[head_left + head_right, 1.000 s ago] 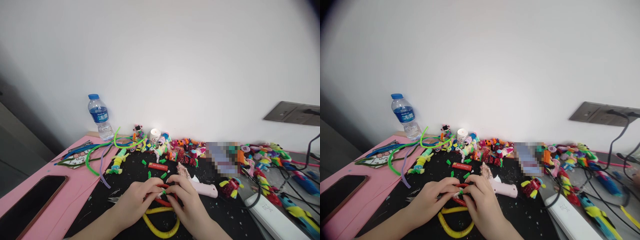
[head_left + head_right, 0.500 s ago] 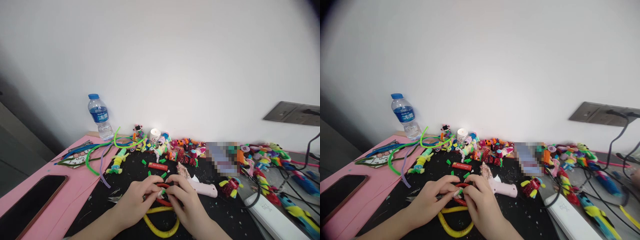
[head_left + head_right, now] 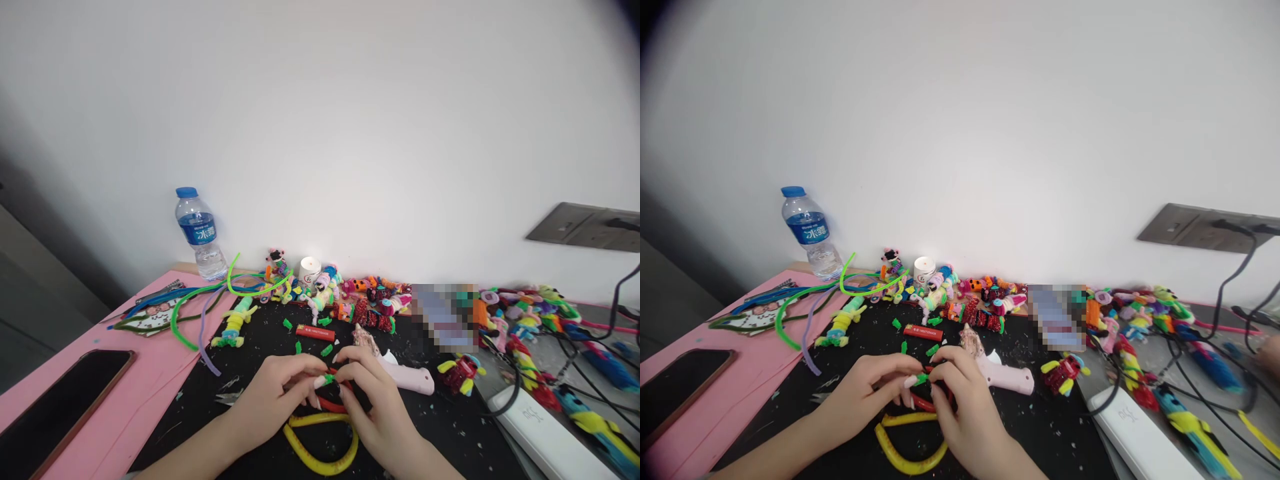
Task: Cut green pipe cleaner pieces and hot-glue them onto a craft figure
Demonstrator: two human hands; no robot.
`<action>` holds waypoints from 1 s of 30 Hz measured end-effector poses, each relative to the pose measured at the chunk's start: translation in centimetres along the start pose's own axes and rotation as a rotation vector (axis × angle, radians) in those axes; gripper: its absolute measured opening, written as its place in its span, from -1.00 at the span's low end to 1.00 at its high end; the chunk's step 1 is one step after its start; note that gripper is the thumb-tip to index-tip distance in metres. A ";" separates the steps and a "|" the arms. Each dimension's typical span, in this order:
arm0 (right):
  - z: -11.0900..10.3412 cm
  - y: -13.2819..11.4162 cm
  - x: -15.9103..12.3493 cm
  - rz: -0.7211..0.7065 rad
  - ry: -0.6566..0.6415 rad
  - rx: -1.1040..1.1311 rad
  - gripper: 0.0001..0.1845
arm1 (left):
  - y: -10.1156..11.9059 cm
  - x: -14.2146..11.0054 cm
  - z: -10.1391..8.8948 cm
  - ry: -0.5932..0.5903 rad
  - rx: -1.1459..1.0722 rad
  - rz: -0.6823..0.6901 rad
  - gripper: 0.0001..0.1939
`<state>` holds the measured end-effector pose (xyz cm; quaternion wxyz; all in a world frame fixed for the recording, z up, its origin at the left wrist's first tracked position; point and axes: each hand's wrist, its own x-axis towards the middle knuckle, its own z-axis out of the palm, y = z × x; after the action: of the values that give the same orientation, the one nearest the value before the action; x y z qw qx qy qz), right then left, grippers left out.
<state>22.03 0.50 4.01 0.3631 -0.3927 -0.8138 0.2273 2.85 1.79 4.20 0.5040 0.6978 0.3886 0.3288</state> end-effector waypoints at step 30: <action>-0.2 -0.7 0.2 -0.085 -0.119 -0.183 -0.73 | 0.9 -0.4 -0.2 -0.079 0.414 0.137 -0.77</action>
<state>21.80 0.25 4.68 0.2862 -0.3752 -0.8671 0.1592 2.72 1.39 5.06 0.3412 0.8235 0.3794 0.2478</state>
